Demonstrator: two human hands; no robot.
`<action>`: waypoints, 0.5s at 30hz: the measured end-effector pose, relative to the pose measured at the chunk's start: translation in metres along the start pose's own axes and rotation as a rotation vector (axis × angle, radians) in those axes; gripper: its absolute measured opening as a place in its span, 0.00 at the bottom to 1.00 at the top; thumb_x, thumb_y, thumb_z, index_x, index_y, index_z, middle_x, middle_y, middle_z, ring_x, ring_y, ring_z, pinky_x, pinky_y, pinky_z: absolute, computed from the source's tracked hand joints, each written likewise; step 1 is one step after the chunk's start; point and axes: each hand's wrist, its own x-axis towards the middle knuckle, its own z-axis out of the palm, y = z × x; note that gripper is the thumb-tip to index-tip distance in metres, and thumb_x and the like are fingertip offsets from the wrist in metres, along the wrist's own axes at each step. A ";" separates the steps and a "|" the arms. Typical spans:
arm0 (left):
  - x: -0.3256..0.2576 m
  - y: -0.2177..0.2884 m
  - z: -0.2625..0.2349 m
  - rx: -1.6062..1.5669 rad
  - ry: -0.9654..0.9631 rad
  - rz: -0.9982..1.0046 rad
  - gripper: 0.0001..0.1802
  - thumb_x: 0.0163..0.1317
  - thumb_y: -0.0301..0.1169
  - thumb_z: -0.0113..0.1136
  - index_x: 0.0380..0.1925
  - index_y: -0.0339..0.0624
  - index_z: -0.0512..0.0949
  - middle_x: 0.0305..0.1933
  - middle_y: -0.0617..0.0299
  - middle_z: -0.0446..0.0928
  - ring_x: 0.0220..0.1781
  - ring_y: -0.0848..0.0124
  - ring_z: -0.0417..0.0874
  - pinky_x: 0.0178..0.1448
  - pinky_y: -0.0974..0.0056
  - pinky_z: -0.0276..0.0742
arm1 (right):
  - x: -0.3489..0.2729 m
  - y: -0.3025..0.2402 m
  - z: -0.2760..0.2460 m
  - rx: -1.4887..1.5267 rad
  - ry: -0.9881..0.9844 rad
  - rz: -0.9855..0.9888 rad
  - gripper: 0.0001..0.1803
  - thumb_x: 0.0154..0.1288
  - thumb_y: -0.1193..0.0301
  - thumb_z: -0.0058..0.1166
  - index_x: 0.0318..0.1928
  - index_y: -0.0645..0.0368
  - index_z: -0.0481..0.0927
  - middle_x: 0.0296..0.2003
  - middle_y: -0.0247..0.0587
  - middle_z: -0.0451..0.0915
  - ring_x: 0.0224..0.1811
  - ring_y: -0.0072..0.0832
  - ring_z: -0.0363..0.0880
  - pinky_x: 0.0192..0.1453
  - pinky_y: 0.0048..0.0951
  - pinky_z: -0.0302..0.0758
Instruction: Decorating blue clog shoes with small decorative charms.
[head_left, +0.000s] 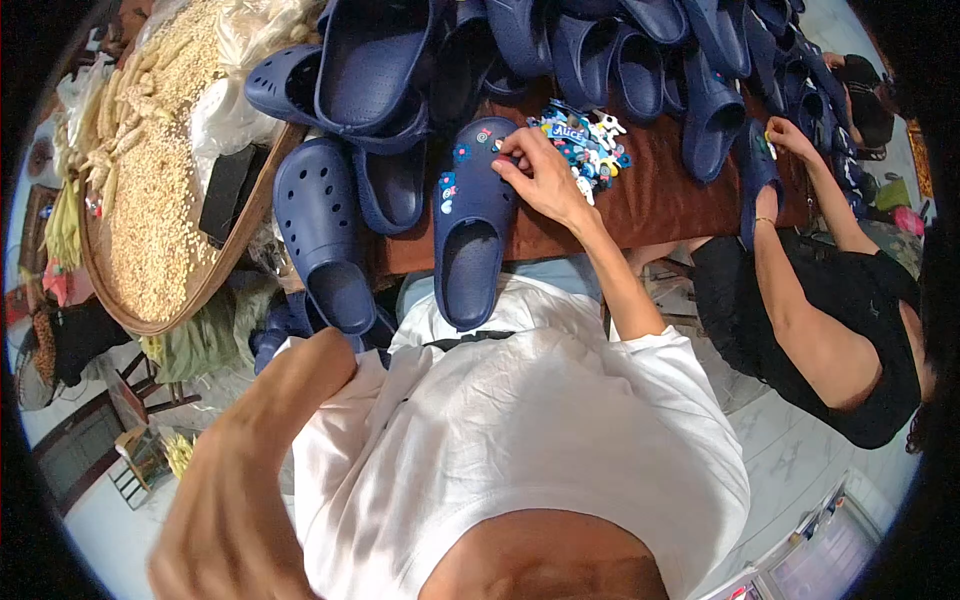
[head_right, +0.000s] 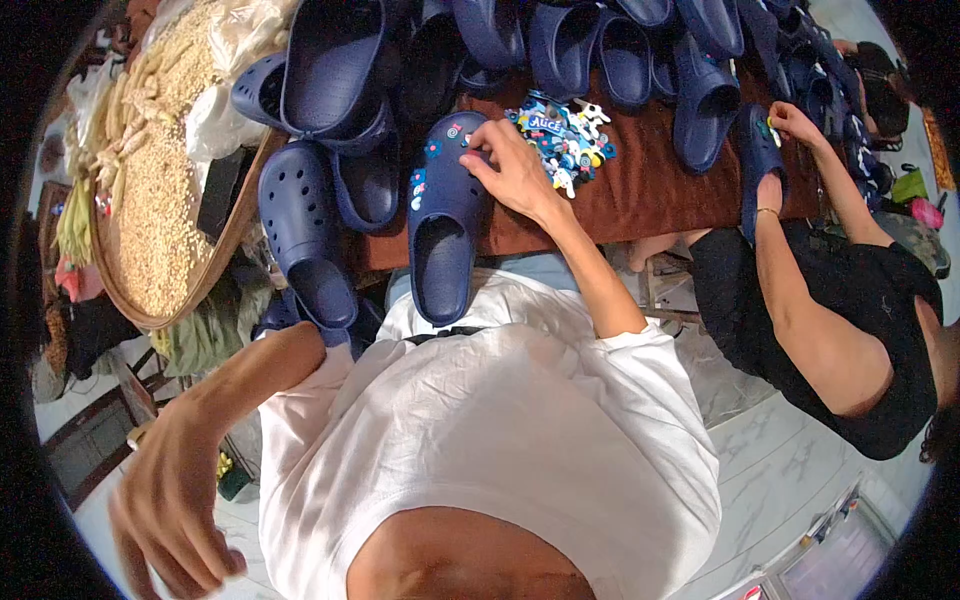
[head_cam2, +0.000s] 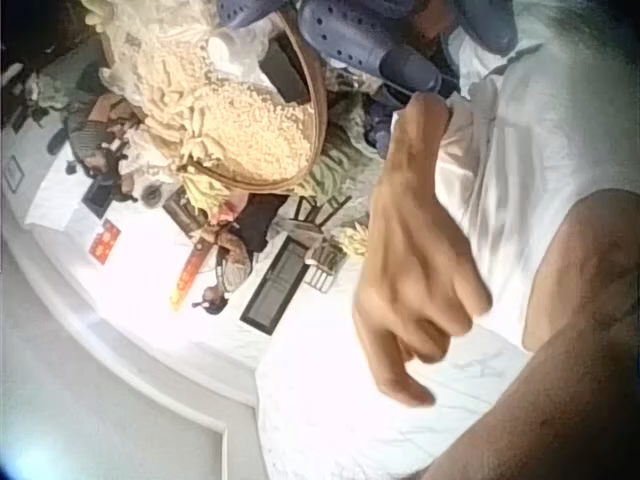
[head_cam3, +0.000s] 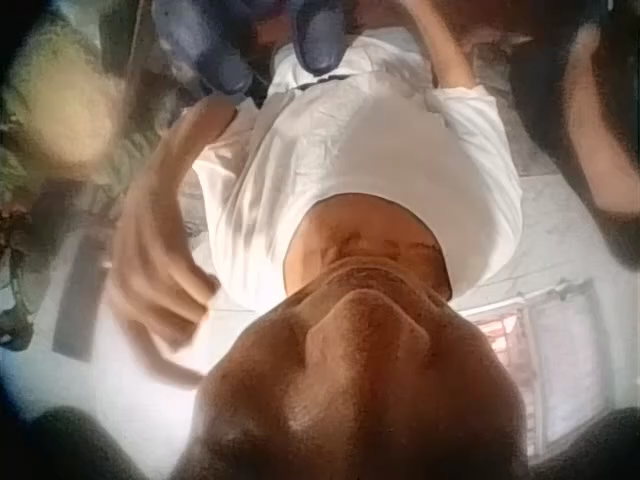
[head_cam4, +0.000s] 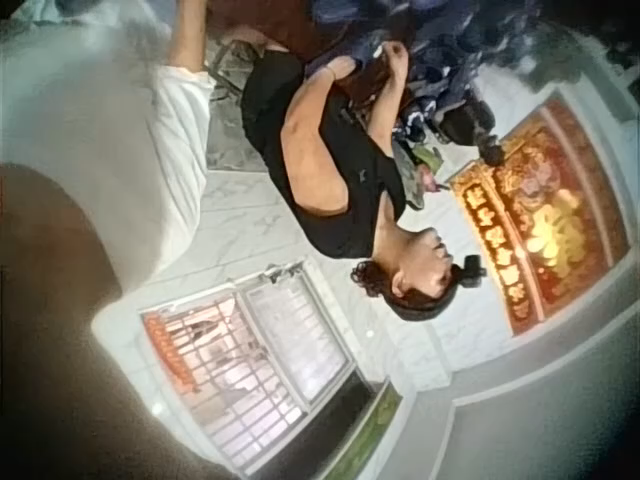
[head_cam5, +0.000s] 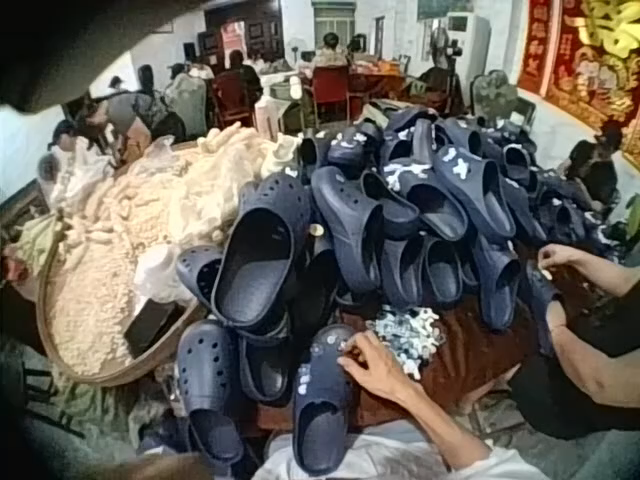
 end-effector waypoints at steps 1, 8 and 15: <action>-0.002 -0.002 -0.012 -0.017 0.066 0.019 0.16 0.66 0.28 0.54 0.51 0.32 0.70 0.17 0.54 0.72 0.14 0.68 0.71 0.22 0.61 0.66 | 0.001 0.002 0.000 0.064 0.036 0.078 0.13 0.63 0.68 0.61 0.44 0.61 0.75 0.34 0.38 0.72 0.30 0.24 0.72 0.38 0.27 0.72; 0.025 -0.009 -0.024 -0.100 0.361 -0.264 0.15 0.66 0.27 0.47 0.51 0.37 0.75 0.19 0.58 0.71 0.13 0.72 0.67 0.21 0.66 0.65 | 0.014 0.008 0.002 -0.110 0.104 0.100 0.24 0.58 0.58 0.67 0.43 0.62 0.74 0.38 0.46 0.73 0.36 0.38 0.78 0.41 0.39 0.75; 0.045 -0.031 -0.038 -0.092 0.504 -0.248 0.15 0.69 0.29 0.47 0.49 0.49 0.80 0.12 0.70 0.62 0.07 0.80 0.58 0.17 0.73 0.56 | 0.022 0.015 0.016 -0.184 0.124 0.108 0.25 0.53 0.58 0.70 0.38 0.62 0.72 0.36 0.46 0.72 0.37 0.41 0.75 0.41 0.40 0.73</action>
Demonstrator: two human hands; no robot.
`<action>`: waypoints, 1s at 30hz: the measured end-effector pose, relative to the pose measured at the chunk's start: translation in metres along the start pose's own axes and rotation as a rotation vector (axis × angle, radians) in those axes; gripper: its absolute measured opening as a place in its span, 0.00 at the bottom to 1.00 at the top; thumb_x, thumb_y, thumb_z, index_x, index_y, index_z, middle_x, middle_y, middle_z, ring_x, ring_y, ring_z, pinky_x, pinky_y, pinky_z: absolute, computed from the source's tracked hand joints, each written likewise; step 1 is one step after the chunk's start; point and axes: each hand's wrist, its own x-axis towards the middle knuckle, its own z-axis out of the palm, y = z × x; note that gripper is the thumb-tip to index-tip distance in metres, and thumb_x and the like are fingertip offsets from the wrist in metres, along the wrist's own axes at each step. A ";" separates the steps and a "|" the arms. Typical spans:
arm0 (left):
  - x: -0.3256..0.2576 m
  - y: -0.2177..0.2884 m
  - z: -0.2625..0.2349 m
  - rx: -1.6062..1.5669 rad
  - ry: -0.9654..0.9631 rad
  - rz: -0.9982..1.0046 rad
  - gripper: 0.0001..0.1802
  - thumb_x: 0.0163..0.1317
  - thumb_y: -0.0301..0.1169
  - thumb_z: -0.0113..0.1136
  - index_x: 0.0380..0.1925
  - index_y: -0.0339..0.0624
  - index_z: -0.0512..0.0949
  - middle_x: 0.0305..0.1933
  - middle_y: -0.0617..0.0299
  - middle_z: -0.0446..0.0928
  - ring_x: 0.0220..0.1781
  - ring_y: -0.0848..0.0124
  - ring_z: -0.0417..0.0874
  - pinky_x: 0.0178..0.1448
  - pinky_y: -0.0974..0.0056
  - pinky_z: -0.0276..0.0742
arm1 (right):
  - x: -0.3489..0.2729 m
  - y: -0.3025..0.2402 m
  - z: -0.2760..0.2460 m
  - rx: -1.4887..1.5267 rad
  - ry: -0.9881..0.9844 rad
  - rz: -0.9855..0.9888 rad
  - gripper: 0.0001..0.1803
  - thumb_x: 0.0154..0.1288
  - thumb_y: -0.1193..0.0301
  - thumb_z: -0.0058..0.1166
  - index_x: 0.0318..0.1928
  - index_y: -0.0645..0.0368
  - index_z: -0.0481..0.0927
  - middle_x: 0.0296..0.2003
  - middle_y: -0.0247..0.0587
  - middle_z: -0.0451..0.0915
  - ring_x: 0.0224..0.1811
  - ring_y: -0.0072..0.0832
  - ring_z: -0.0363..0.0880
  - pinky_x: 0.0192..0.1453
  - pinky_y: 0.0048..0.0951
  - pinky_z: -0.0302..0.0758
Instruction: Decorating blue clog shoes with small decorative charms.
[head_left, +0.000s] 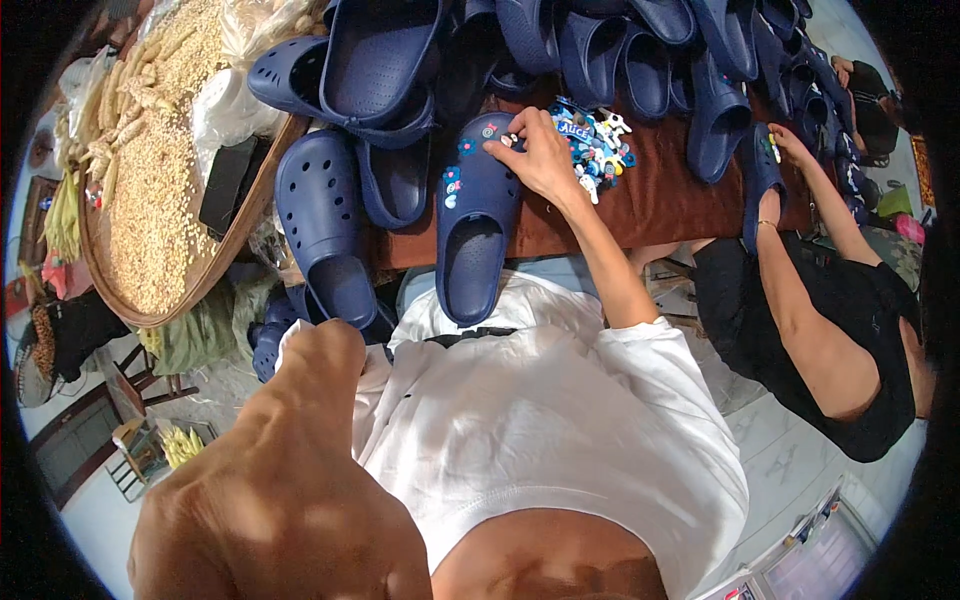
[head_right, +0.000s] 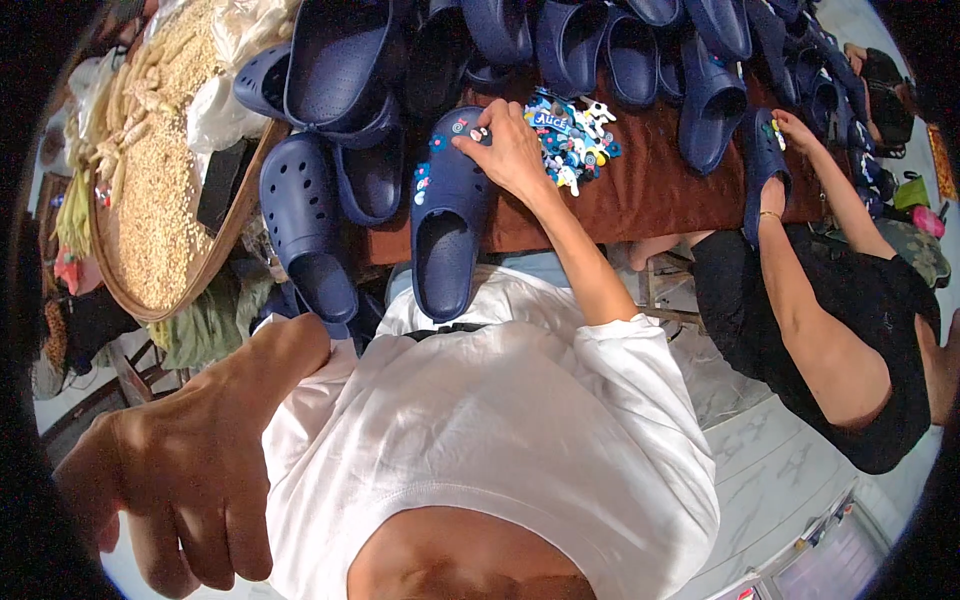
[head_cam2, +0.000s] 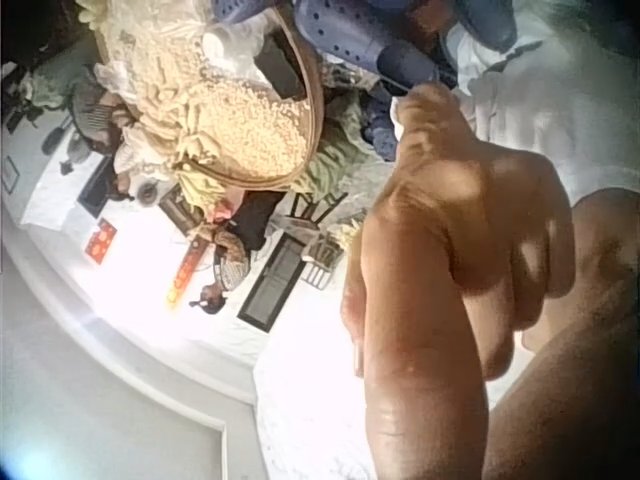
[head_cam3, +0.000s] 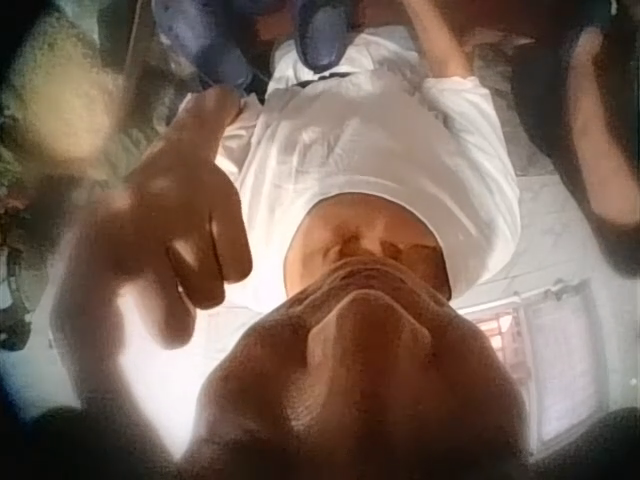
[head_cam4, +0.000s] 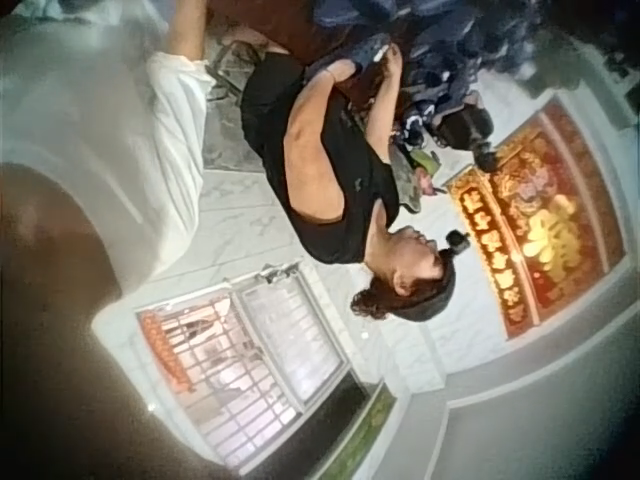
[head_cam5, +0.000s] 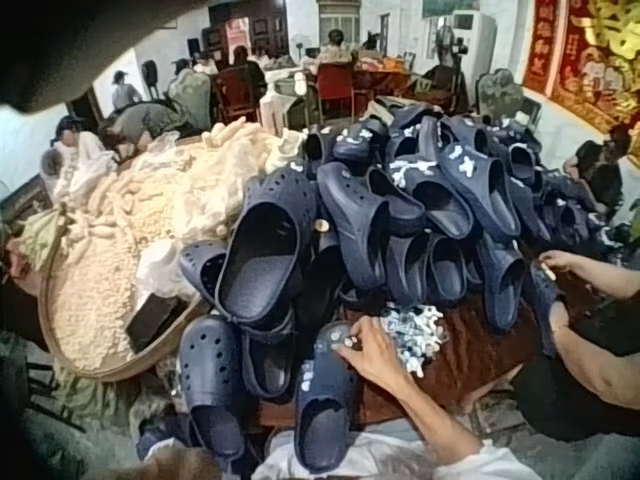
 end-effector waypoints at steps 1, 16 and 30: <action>0.001 0.000 -0.002 -0.006 -0.004 -0.003 0.15 0.69 0.29 0.47 0.49 0.49 0.80 0.12 0.70 0.62 0.07 0.80 0.58 0.17 0.73 0.56 | 0.000 0.001 -0.001 -0.008 0.027 -0.004 0.24 0.54 0.58 0.70 0.38 0.61 0.72 0.35 0.43 0.72 0.34 0.35 0.74 0.39 0.36 0.73; -0.053 0.009 0.037 -0.004 0.129 0.094 0.13 0.68 0.26 0.47 0.47 0.45 0.80 0.11 0.71 0.61 0.07 0.79 0.57 0.16 0.73 0.55 | -0.003 -0.009 0.002 -0.267 0.127 -0.153 0.12 0.59 0.74 0.58 0.38 0.66 0.70 0.35 0.56 0.71 0.37 0.53 0.77 0.41 0.48 0.76; -0.059 -0.003 0.028 0.272 -0.340 0.373 0.07 0.67 0.24 0.51 0.36 0.40 0.80 0.13 0.68 0.69 0.12 0.77 0.69 0.20 0.69 0.69 | -0.004 -0.007 0.002 -0.110 0.144 -0.189 0.10 0.62 0.73 0.58 0.37 0.63 0.71 0.33 0.50 0.71 0.36 0.49 0.76 0.39 0.45 0.73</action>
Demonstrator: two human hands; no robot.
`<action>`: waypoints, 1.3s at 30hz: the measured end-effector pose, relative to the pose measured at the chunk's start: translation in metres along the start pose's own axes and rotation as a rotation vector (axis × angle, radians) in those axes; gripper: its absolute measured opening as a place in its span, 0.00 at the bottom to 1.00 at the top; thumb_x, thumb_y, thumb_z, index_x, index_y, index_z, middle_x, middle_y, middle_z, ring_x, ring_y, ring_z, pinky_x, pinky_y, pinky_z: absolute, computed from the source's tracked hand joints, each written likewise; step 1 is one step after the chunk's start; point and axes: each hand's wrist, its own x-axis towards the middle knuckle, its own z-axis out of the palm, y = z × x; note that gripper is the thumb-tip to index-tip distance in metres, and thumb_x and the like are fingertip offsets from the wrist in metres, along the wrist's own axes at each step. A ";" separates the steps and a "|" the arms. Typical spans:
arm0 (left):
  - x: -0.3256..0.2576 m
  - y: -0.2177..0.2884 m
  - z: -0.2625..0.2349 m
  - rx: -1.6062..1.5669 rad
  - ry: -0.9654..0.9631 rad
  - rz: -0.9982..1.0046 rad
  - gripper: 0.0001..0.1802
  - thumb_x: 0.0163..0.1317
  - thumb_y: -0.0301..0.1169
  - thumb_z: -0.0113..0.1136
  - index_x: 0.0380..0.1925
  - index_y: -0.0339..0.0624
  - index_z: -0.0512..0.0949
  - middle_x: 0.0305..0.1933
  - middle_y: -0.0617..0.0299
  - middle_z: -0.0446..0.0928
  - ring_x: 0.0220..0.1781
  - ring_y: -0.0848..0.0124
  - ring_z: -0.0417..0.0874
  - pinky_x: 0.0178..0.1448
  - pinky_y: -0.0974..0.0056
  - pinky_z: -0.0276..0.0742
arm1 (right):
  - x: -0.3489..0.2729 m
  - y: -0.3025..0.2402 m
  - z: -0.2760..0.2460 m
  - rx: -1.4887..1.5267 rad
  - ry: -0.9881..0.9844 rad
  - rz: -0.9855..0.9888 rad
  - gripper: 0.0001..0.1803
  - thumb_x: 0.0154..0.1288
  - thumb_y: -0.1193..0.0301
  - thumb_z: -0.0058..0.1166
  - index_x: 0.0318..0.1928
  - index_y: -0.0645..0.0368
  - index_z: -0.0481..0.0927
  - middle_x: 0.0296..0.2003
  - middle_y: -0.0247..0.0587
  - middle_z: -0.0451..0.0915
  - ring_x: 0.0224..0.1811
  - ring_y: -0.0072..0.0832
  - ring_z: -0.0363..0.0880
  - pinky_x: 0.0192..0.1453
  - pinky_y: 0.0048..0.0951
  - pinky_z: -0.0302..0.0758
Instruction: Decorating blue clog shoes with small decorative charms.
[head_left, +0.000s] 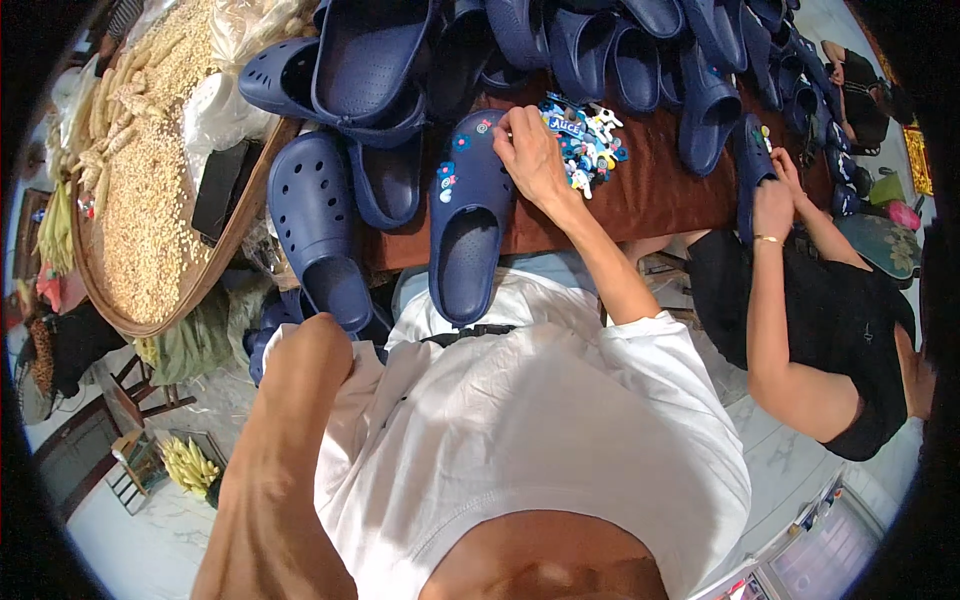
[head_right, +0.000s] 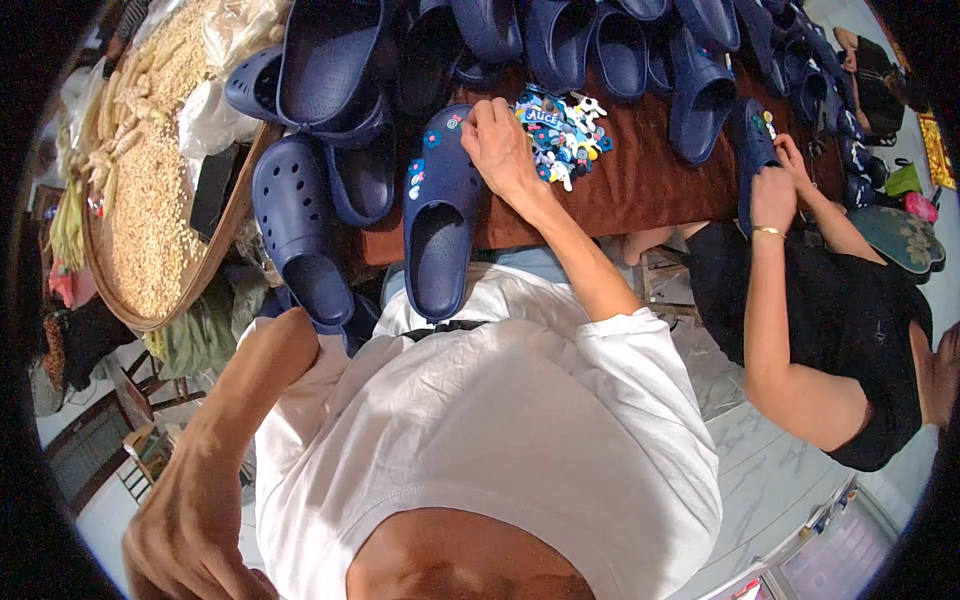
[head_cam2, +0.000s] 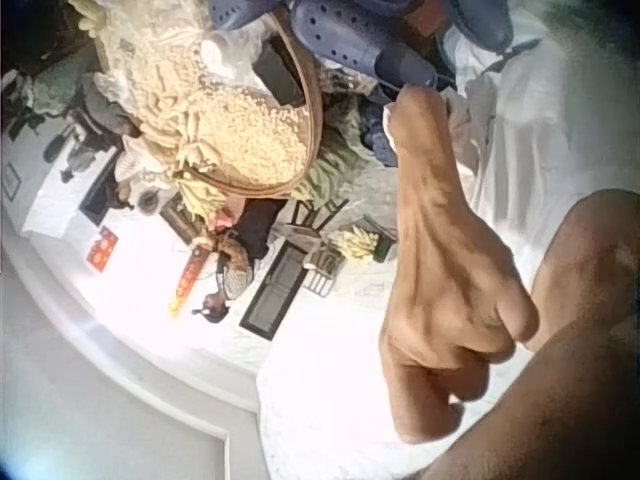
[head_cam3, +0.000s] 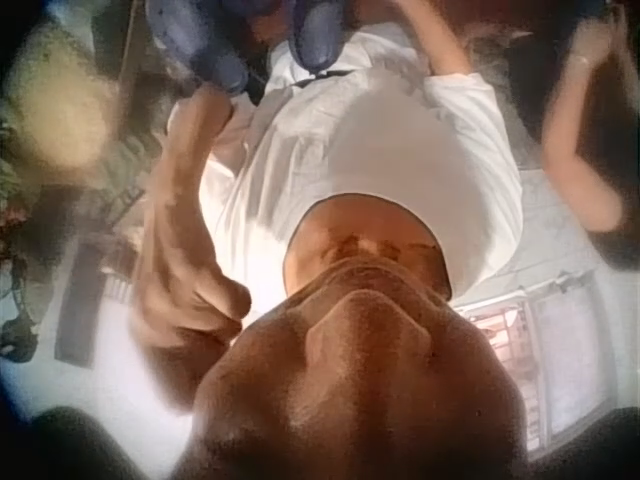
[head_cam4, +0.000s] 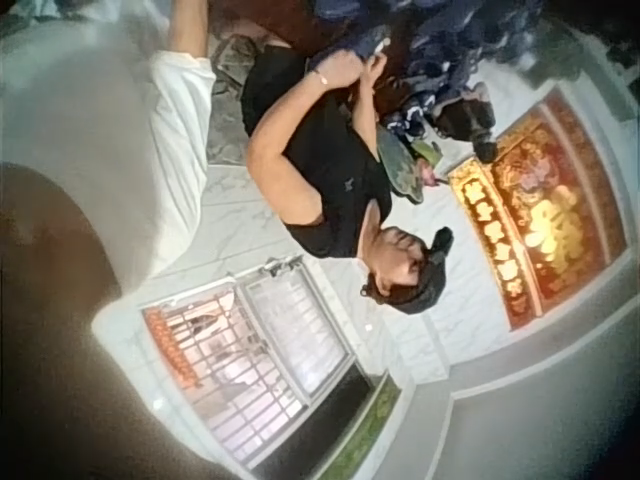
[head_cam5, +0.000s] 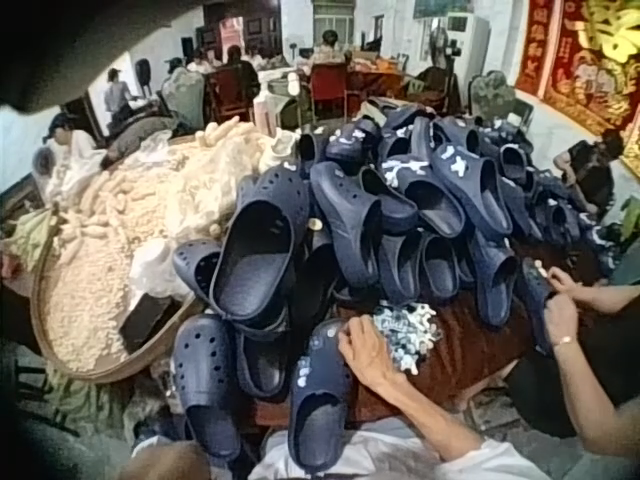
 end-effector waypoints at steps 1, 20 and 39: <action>-0.002 0.001 0.002 0.124 -0.044 0.028 0.06 0.67 0.26 0.53 0.34 0.41 0.80 0.14 0.67 0.71 0.12 0.74 0.70 0.21 0.67 0.71 | 0.000 -0.002 0.000 0.021 0.006 0.010 0.11 0.62 0.71 0.59 0.37 0.63 0.72 0.33 0.49 0.71 0.35 0.47 0.76 0.40 0.44 0.73; -0.205 -0.119 -0.055 0.296 1.175 -1.005 0.18 0.70 0.37 0.53 0.52 0.35 0.75 0.37 0.65 0.79 0.37 0.79 0.76 0.43 0.73 0.70 | 0.009 -0.004 -0.002 -0.186 -0.189 0.235 0.18 0.63 0.64 0.57 0.41 0.68 0.70 0.34 0.64 0.78 0.35 0.58 0.81 0.36 0.50 0.79; -0.256 -0.223 -0.138 -0.174 1.705 -0.315 0.04 0.50 0.21 0.55 0.20 0.41 0.78 0.31 0.65 0.78 0.38 0.72 0.77 0.53 0.67 0.70 | 0.004 -0.001 -0.004 -0.116 -0.094 0.128 0.09 0.64 0.74 0.51 0.38 0.64 0.65 0.31 0.60 0.75 0.33 0.58 0.77 0.35 0.52 0.73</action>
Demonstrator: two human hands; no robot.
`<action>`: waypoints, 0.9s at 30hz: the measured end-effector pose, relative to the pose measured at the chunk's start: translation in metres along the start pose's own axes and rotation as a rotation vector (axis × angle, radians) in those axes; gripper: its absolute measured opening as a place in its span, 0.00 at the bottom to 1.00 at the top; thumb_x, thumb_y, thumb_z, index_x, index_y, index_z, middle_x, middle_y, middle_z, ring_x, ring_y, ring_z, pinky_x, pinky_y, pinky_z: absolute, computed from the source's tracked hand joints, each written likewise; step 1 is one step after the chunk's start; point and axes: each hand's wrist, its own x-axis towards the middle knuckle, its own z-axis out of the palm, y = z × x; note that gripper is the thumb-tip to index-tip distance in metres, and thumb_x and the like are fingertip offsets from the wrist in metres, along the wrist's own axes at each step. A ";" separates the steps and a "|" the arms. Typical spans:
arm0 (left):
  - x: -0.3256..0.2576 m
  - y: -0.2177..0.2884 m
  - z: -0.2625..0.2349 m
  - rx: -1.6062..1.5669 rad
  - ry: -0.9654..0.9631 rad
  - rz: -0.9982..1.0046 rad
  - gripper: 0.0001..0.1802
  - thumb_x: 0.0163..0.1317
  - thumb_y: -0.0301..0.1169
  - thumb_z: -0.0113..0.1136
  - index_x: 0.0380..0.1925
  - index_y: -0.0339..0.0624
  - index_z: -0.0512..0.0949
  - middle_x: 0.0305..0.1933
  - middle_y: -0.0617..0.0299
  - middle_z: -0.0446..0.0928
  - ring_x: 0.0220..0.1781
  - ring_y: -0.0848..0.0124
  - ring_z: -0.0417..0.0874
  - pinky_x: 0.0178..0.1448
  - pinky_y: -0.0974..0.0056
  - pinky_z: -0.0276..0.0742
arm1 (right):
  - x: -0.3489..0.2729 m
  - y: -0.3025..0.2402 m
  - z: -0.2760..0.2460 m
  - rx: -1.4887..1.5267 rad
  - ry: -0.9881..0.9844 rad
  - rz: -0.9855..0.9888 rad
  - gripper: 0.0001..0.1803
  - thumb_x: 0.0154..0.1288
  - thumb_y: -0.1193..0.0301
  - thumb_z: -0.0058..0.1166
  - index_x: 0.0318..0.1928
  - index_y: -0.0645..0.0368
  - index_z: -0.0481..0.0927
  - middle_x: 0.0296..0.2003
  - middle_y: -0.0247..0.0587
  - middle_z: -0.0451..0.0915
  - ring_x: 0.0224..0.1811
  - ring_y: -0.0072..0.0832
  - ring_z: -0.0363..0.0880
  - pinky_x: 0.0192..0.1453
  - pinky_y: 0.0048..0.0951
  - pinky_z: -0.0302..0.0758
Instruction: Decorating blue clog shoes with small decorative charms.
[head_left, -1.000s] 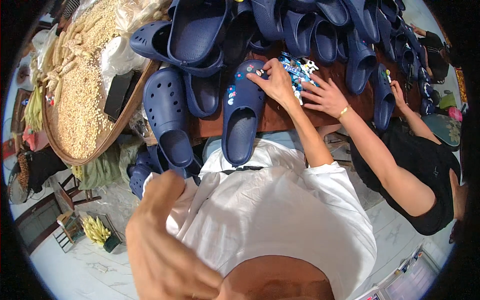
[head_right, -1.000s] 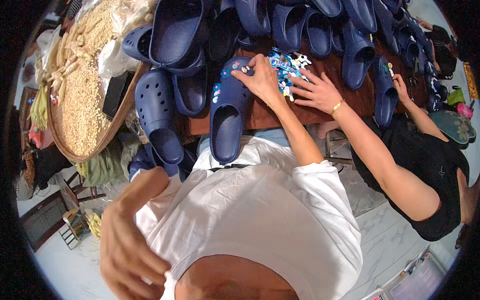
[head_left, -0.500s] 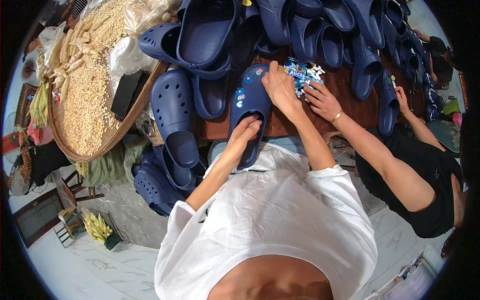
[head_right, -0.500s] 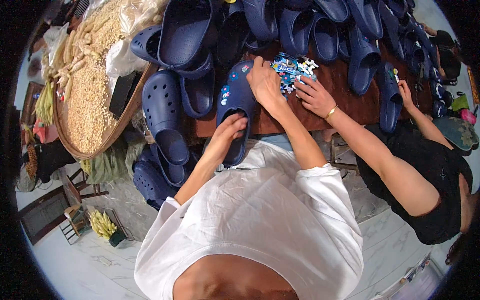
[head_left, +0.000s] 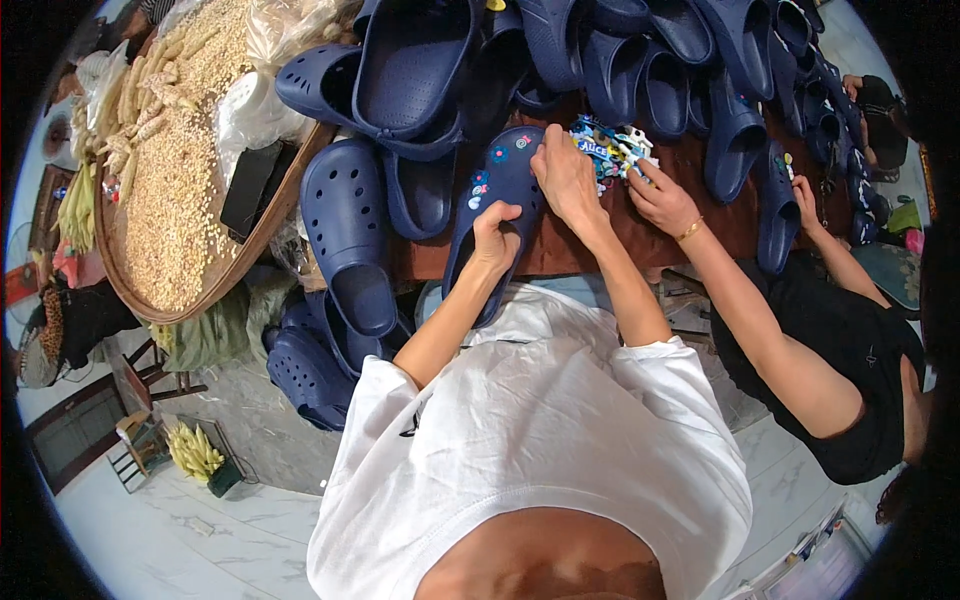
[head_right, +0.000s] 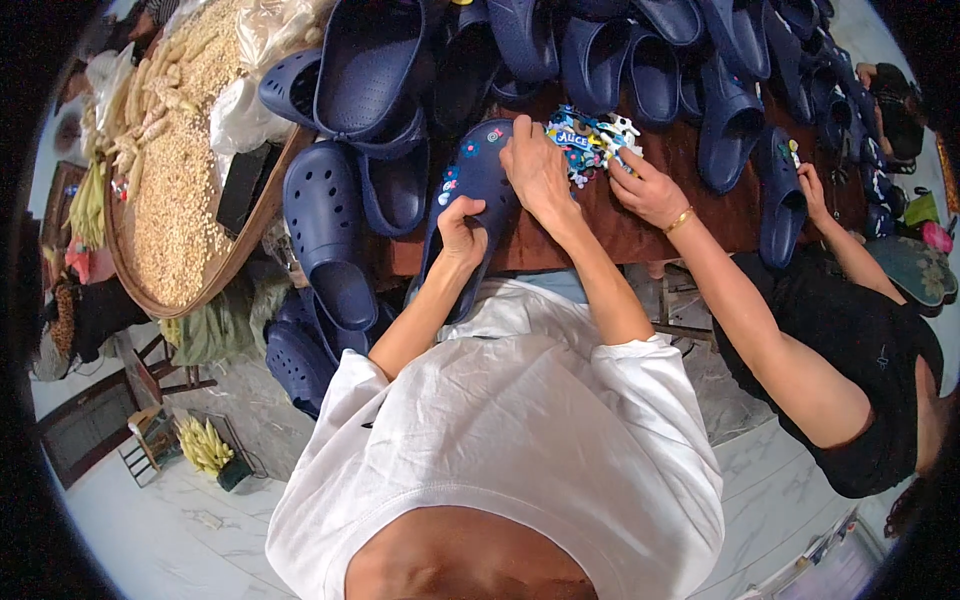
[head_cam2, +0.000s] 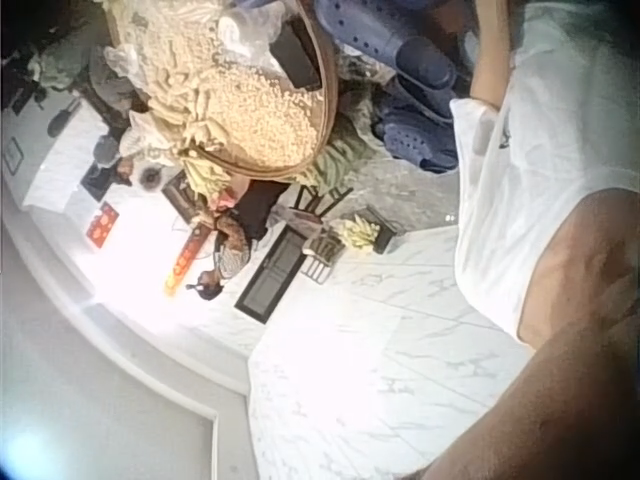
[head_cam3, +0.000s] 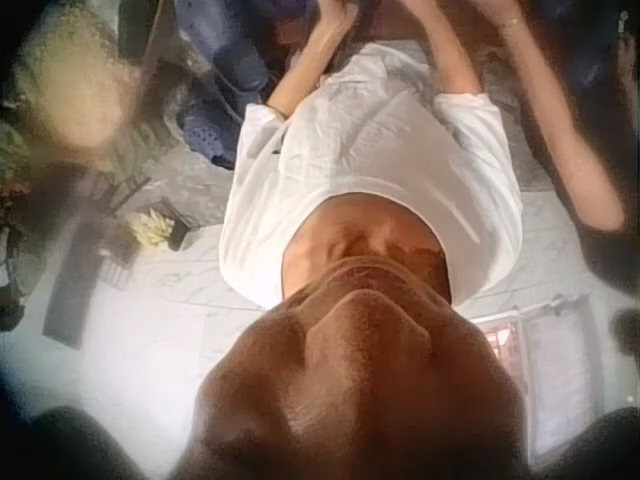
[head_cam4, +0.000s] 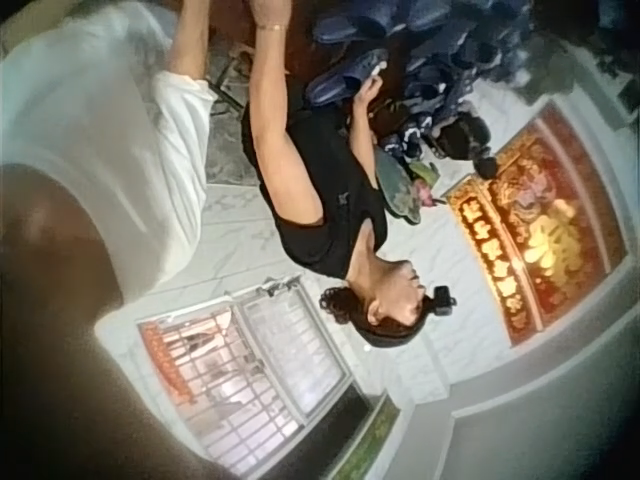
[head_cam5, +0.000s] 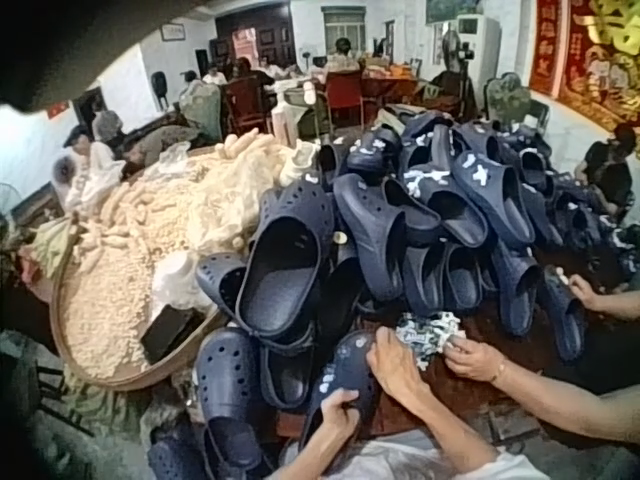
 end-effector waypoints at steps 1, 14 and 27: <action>0.001 0.000 0.000 0.000 0.001 -0.002 0.04 0.50 0.21 0.55 0.20 0.41 0.78 0.31 0.65 0.78 0.38 0.72 0.77 0.53 0.67 0.70 | 0.000 0.002 0.001 -0.001 -0.001 0.002 0.09 0.64 0.74 0.51 0.38 0.64 0.65 0.31 0.60 0.75 0.33 0.58 0.77 0.35 0.52 0.73; 0.007 -0.006 -0.021 -0.017 0.009 0.075 0.04 0.41 0.21 0.53 0.13 0.41 0.74 0.27 0.64 0.78 0.33 0.68 0.77 0.51 0.63 0.74 | 0.006 0.006 -0.004 0.120 -0.086 0.143 0.18 0.65 0.63 0.60 0.37 0.64 0.68 0.29 0.58 0.77 0.32 0.53 0.80 0.33 0.46 0.74; -0.010 0.003 0.000 0.004 -0.005 0.040 0.04 0.46 0.21 0.55 0.18 0.41 0.76 0.30 0.65 0.77 0.37 0.71 0.76 0.49 0.65 0.70 | -0.023 0.045 -0.006 0.152 0.064 0.218 0.09 0.74 0.68 0.43 0.41 0.61 0.71 0.32 0.55 0.79 0.35 0.55 0.78 0.37 0.48 0.71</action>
